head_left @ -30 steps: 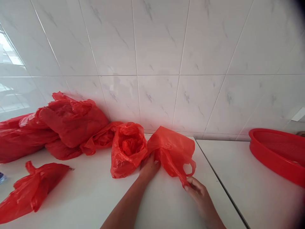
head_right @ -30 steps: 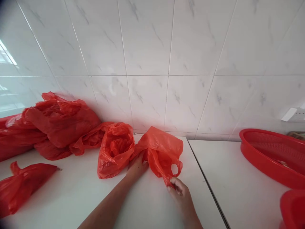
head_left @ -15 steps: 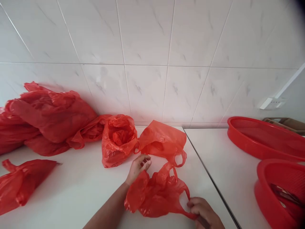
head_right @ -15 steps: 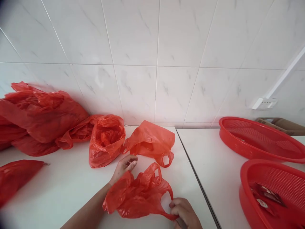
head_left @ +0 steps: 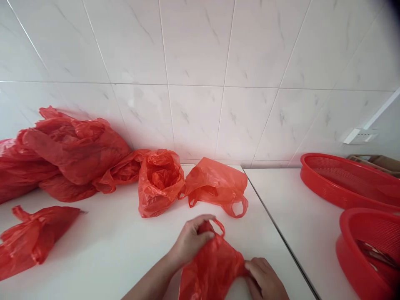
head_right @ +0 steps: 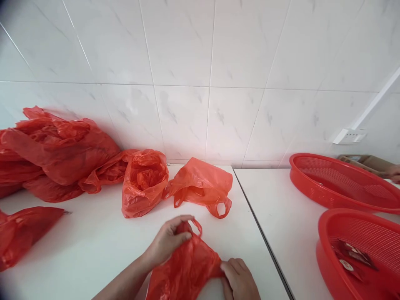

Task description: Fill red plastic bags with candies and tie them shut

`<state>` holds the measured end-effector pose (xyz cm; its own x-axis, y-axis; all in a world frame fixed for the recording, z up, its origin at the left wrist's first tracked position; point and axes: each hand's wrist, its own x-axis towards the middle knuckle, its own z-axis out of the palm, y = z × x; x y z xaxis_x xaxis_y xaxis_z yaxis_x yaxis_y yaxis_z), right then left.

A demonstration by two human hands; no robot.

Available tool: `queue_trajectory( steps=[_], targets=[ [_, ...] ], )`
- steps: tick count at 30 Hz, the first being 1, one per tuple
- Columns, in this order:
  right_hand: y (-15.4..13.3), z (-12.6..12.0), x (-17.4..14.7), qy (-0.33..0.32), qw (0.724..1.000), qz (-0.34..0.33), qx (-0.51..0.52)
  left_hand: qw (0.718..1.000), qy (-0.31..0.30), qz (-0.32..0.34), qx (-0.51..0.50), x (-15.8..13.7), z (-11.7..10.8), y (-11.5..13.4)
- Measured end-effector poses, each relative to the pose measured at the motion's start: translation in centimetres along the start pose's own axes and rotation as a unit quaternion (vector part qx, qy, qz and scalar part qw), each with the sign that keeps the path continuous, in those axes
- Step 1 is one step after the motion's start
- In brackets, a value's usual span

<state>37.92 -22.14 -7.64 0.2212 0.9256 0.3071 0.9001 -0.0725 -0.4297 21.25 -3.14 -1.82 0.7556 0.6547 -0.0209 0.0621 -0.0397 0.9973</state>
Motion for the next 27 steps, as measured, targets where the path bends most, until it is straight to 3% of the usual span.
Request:
queue_trajectory(
  steps=[3,8,11,14,18,21,24,27],
  targets=[
    [1.4,-0.6,-0.1,0.014,0.998,0.054,-0.024,0.990,0.101,0.049,-0.089,0.4,-1.6,1.2],
    [2.5,-2.4,0.7,0.039,0.992,0.116,-0.039,0.979,0.144,0.084,-0.115,0.7,-2.6,1.9],
    [0.6,-3.4,1.4,0.124,0.985,0.114,-0.019,0.980,0.132,0.089,-0.118,0.6,-1.9,1.9],
    [-3.0,-3.9,2.0,0.183,0.974,0.105,0.077,0.977,0.110,0.080,-0.164,0.1,-0.7,2.2],
    [-7.0,-2.7,3.5,0.098,0.966,0.051,0.233,0.961,0.047,0.031,-0.271,-0.9,0.4,3.4],
    [-7.7,-0.9,4.4,0.052,0.955,0.111,0.270,0.945,0.022,0.022,-0.327,-1.1,0.0,4.6],
    [-7.0,-0.1,4.5,0.021,0.958,0.169,0.230,0.955,0.097,0.043,-0.279,-1.3,-1.5,6.1],
    [-6.3,-0.3,4.3,-0.009,0.969,0.193,0.155,0.954,0.249,0.131,-0.099,-3.2,-2.2,8.0]
  ],
)
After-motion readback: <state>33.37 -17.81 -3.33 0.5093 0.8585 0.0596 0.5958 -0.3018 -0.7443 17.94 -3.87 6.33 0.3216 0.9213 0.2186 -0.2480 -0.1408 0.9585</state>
